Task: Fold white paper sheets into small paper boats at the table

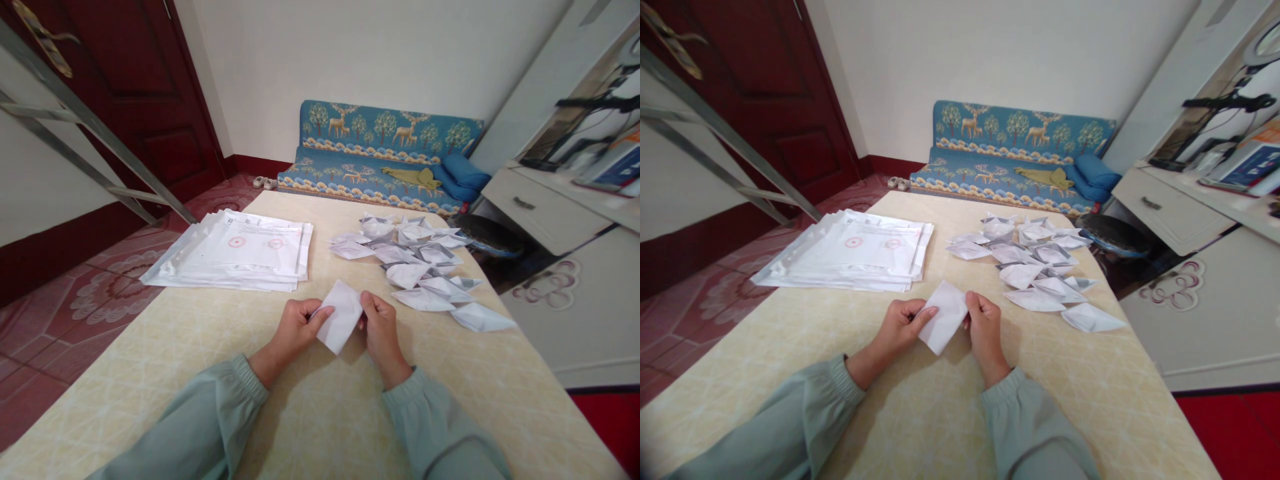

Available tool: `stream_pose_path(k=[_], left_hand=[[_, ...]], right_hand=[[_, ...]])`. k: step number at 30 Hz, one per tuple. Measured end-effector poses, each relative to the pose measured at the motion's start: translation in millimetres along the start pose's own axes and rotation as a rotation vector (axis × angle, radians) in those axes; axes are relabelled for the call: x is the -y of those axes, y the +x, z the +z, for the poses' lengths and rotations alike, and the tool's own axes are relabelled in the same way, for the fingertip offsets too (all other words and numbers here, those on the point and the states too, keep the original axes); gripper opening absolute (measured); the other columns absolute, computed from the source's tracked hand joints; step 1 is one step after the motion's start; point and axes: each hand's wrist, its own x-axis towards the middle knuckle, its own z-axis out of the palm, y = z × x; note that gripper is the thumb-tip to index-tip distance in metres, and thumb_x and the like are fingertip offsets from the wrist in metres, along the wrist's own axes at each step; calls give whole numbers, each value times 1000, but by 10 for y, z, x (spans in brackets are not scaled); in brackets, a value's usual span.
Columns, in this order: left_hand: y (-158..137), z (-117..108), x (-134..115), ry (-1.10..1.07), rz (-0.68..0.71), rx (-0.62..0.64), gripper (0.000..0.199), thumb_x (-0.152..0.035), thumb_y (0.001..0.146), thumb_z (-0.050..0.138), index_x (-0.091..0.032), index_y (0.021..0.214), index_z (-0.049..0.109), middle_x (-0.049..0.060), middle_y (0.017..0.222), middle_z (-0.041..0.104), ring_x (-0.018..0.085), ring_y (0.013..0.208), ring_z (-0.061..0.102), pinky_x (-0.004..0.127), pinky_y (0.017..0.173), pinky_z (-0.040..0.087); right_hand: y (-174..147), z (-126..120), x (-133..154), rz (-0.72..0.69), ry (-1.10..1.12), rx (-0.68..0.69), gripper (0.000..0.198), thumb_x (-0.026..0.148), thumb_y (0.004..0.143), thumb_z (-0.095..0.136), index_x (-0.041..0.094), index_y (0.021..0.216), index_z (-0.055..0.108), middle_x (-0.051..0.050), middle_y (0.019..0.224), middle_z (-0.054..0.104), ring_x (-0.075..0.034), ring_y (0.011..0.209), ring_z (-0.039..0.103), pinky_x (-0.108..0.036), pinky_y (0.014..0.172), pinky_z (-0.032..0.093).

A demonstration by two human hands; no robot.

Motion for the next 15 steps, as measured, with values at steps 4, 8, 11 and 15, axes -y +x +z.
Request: stream_pose_path(k=[4, 8, 11, 15], left_hand=[[2, -4, 18, 32, 25, 14, 40, -39, 86, 51, -11, 58, 54, -2, 55, 36, 7, 53, 34, 20, 49, 26], [11, -1, 26, 32, 52, 38, 40, -39, 87, 50, -11, 58, 52, -2, 56, 36, 7, 53, 34, 20, 49, 26], [22, -6, 17, 42, 56, 22, 40, -39, 87, 49, -12, 57, 49, -3, 55, 36, 7, 52, 33, 20, 48, 26], [22, -10, 14, 54, 55, -5, 40, -38, 87, 49, -12, 56, 49, -3, 54, 36, 7, 52, 34, 20, 48, 26]], right_hand=[[-12, -7, 51, -17, -57, 47, 39, 42, 84, 57, 18, 55, 49, 5, 46, 42, -8, 44, 38, -21, 44, 26], [-14, -9, 62, -38, -69, 14, 38, 41, 82, 60, 18, 53, 49, 6, 46, 41, -8, 44, 36, -22, 44, 25], [-4, -3, 35, 9, 5, 58, 25, 41, 80, 62, 17, 73, 61, 3, 56, 49, -10, 51, 42, -22, 47, 30], [7, -15, 18, 21, -4, 120, 26, 40, 79, 63, 16, 68, 62, 3, 56, 49, -10, 53, 41, -23, 50, 30]])
